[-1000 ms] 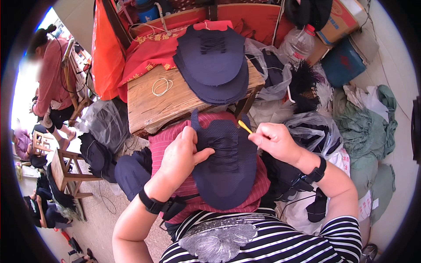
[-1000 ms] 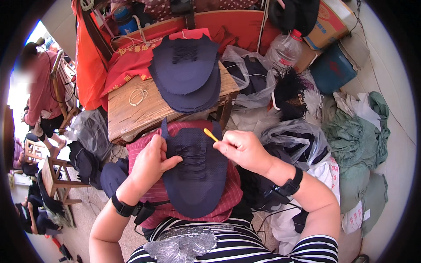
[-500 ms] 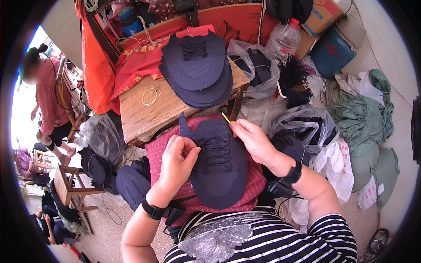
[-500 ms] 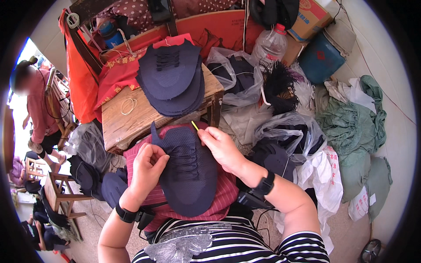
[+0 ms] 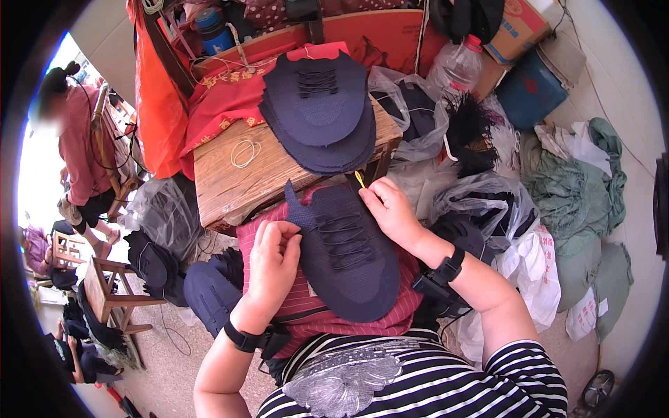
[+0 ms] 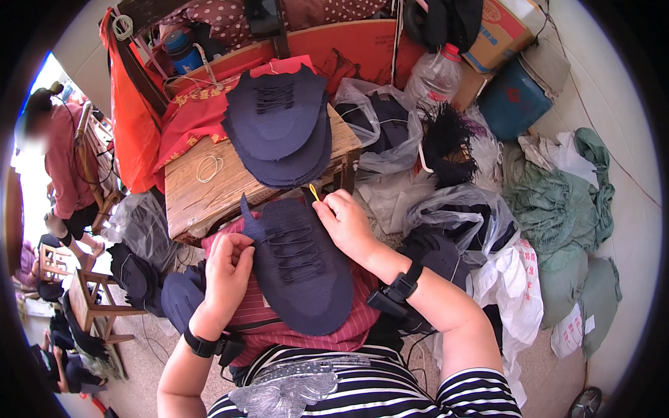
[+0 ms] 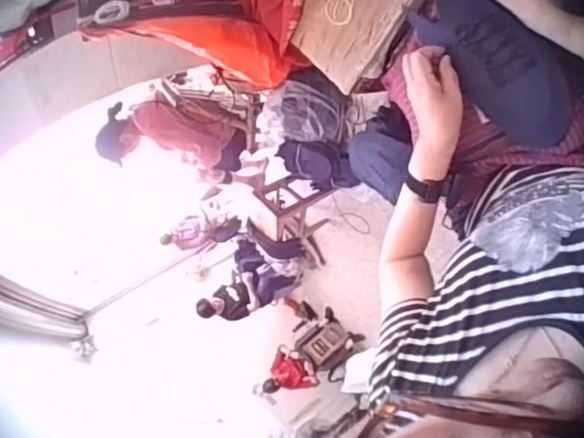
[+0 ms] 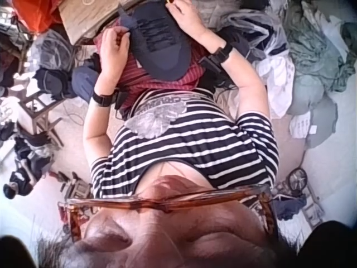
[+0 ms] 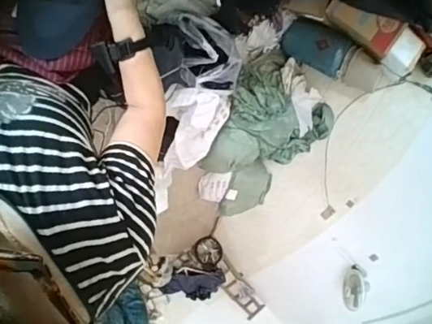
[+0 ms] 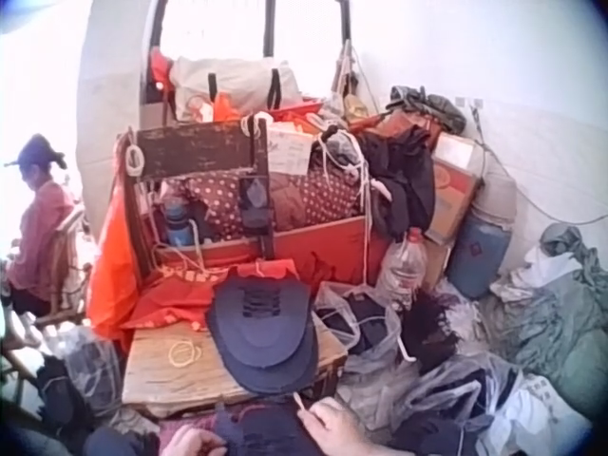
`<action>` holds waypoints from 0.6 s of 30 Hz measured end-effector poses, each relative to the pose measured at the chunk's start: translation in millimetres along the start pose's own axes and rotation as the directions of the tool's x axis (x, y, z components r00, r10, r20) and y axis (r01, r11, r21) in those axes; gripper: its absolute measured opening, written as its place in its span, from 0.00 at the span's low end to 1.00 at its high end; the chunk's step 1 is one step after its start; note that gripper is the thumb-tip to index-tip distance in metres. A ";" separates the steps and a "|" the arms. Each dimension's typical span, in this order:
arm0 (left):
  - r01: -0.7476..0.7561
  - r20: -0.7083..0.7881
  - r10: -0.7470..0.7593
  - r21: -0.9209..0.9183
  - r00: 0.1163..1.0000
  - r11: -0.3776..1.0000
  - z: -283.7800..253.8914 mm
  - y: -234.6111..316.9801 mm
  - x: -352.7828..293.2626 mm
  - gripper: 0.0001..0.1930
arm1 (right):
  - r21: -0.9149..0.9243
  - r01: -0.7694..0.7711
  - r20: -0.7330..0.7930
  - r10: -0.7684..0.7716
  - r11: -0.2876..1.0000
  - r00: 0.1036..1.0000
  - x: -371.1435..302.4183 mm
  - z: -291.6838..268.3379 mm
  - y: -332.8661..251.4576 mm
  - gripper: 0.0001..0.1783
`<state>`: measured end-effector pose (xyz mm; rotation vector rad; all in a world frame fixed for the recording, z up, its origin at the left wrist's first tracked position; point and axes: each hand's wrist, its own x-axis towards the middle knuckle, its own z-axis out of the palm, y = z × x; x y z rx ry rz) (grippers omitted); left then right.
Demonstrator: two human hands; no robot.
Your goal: Lacing the uppers of shoes in a manufacturing environment.
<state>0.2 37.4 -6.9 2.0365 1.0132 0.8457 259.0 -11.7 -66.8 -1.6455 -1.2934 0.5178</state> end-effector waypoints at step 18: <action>0.056 0.231 -0.071 0.070 0.970 0.996 -4.3 4.8 4.0 0.25 | 0.252 -0.129 0.439 0.006 0.959 0.899 -36.2 -40.3 -46.1 0.10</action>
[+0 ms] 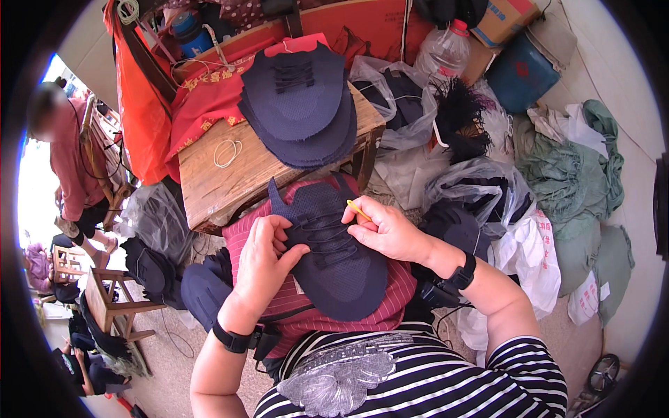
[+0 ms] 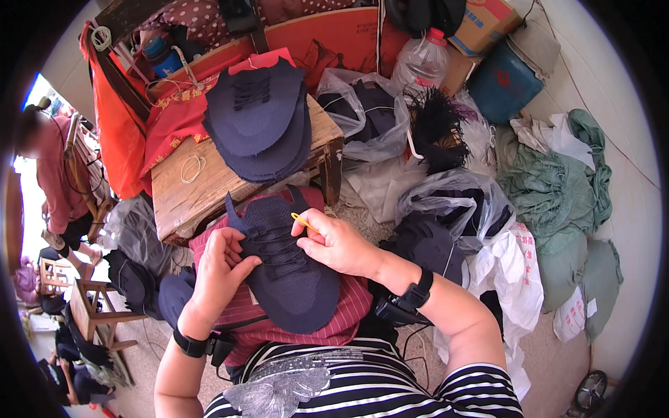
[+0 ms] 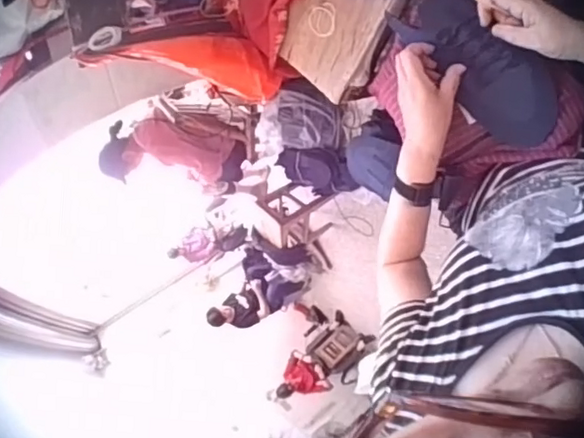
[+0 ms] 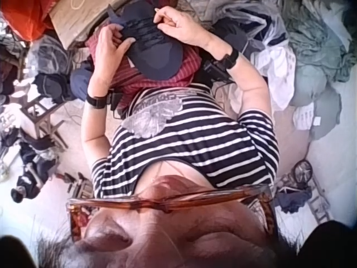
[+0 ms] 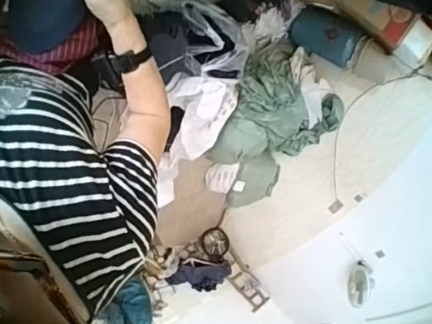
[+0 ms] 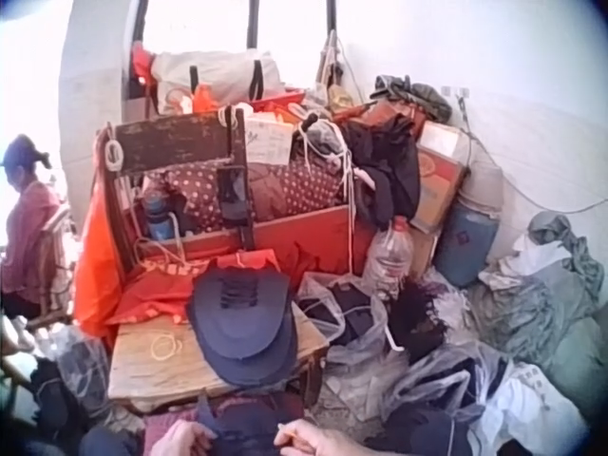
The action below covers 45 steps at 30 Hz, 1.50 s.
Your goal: Lacing the uppers of shoes in a manufacturing environment.
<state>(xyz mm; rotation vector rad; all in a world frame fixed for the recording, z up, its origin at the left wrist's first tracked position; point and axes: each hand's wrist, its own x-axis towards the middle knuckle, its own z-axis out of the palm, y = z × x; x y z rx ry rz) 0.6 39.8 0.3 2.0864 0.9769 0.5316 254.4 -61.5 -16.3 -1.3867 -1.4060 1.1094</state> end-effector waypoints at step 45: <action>-0.240 -0.412 0.312 0.217 0.856 0.946 -43.9 -21.7 -65.7 0.19 | 0.378 -0.176 0.258 0.079 0.909 0.963 -9.8 -4.2 -42.4 0.28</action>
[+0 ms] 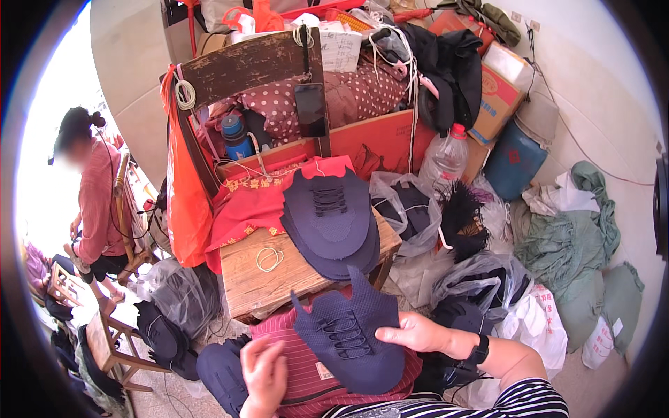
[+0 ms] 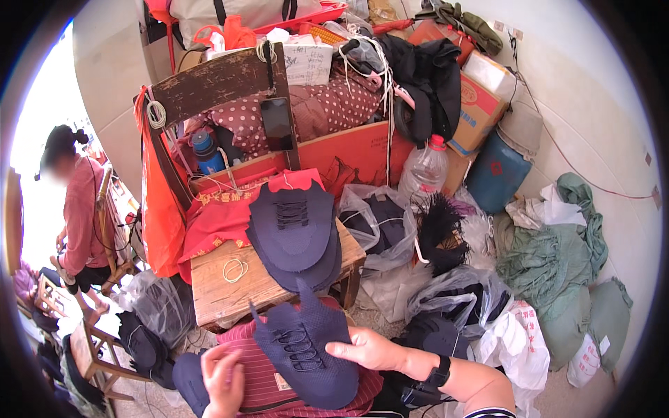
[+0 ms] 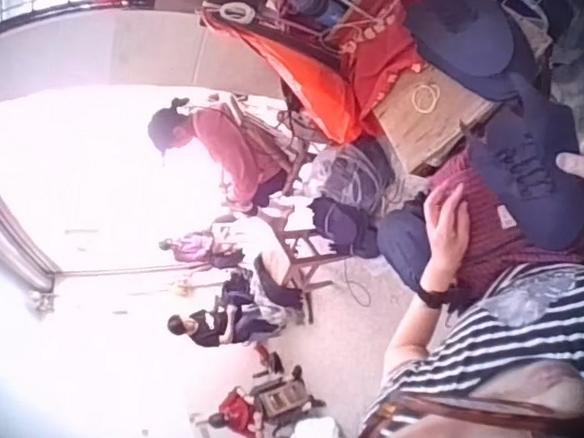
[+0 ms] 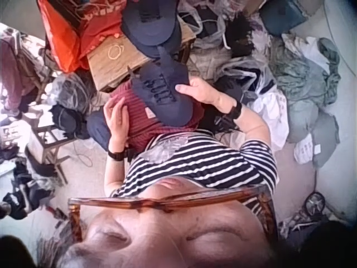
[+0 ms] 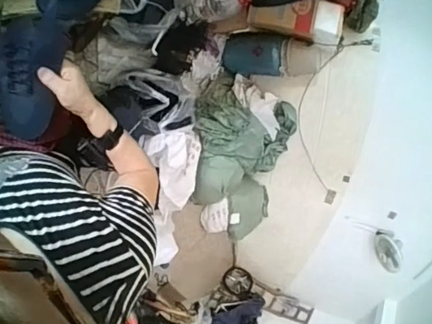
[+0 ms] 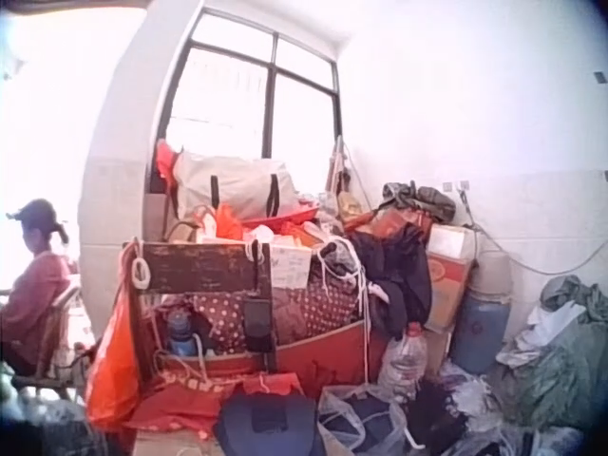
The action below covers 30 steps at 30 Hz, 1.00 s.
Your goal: Lacing the uppers of shoes in a manufacturing environment.
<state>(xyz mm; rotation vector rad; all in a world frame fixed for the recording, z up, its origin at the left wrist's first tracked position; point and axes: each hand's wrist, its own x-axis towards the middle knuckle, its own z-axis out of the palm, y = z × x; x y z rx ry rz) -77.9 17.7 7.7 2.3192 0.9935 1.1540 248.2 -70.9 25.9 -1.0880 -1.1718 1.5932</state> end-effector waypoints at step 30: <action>0.592 -0.054 -0.806 0.708 0.589 0.385 -45.9 -138.1 -180.4 0.59 | -0.955 0.200 0.288 -0.512 -0.221 0.809 103.1 -52.4 -30.9 0.42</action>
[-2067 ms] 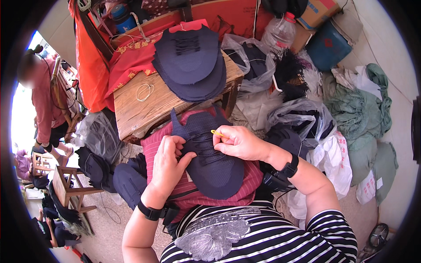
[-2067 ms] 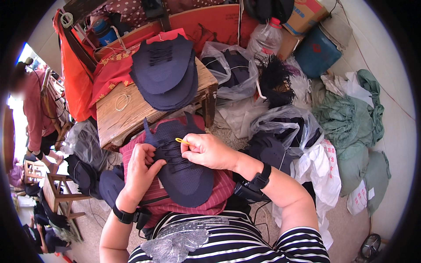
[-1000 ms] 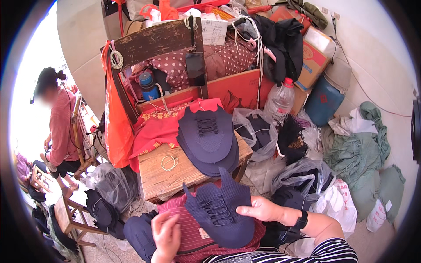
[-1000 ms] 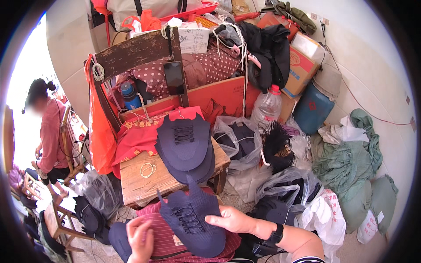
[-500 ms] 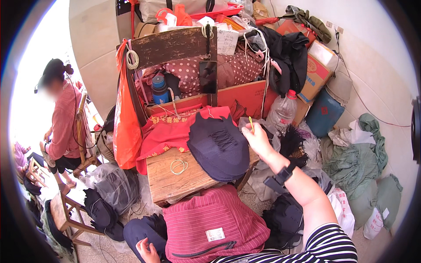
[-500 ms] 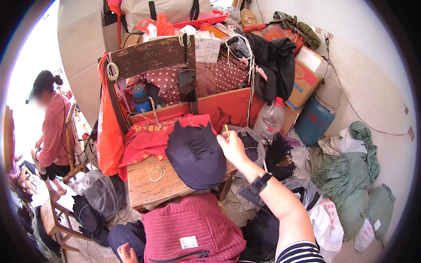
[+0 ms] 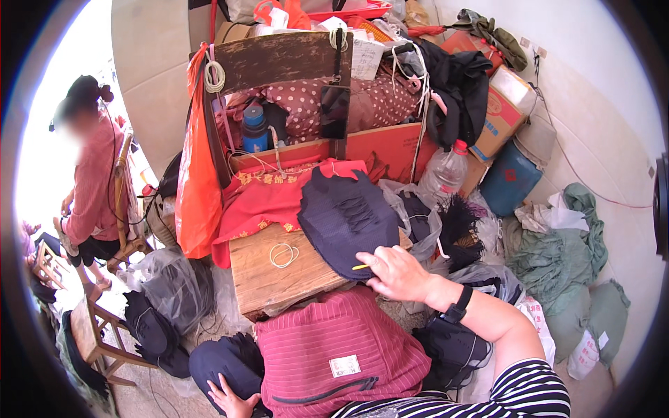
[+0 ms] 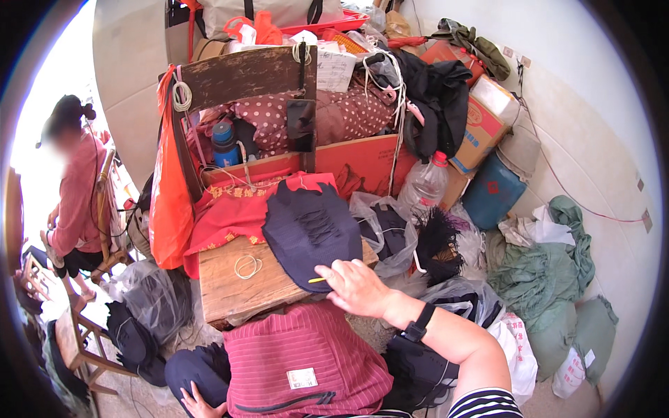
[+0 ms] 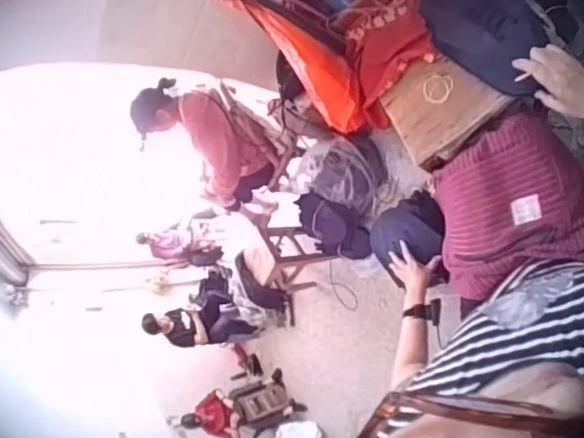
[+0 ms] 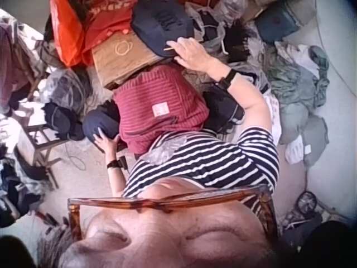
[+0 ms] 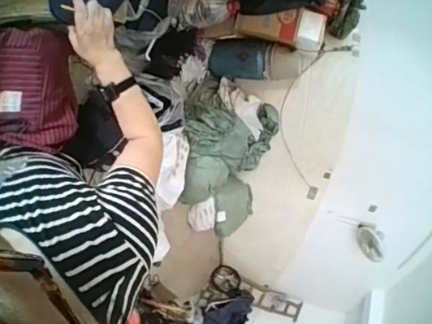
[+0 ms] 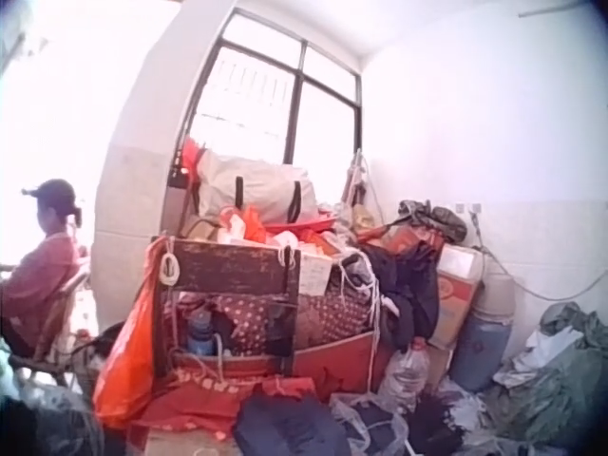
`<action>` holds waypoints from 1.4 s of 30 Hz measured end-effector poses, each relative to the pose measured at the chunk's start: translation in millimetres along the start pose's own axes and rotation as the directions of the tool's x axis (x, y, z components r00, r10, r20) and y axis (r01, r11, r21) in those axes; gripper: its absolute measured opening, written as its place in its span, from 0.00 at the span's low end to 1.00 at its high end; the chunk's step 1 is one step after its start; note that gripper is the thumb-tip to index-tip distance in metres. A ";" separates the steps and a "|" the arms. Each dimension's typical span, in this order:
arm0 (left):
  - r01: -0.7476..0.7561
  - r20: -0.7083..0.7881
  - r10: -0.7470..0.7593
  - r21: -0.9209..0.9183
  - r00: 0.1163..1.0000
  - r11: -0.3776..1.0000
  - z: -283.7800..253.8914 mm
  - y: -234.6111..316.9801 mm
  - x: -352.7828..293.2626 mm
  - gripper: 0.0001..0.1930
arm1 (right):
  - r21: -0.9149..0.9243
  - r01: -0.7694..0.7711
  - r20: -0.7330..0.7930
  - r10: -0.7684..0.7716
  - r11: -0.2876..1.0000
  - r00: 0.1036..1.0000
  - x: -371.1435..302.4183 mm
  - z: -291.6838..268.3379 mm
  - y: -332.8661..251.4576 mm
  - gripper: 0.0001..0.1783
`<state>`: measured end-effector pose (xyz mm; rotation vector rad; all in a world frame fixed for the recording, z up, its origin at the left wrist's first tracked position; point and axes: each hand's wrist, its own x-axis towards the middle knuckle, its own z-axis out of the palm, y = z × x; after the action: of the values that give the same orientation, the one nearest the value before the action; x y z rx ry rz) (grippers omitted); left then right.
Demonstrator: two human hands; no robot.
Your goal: Lacing the uppers of shoes in a manufacturing environment.
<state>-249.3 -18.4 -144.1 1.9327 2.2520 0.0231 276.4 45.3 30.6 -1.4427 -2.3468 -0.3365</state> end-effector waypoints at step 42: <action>0.315 0.081 -0.307 -0.120 0.948 0.941 26.3 -76.1 33.9 0.48 | 0.216 0.237 -0.029 -0.237 0.947 0.971 -18.0 14.7 -88.7 0.07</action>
<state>-325.0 0.2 -183.6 1.4744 2.4205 0.0687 201.9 -3.4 8.6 -1.0616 -2.4709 -0.1356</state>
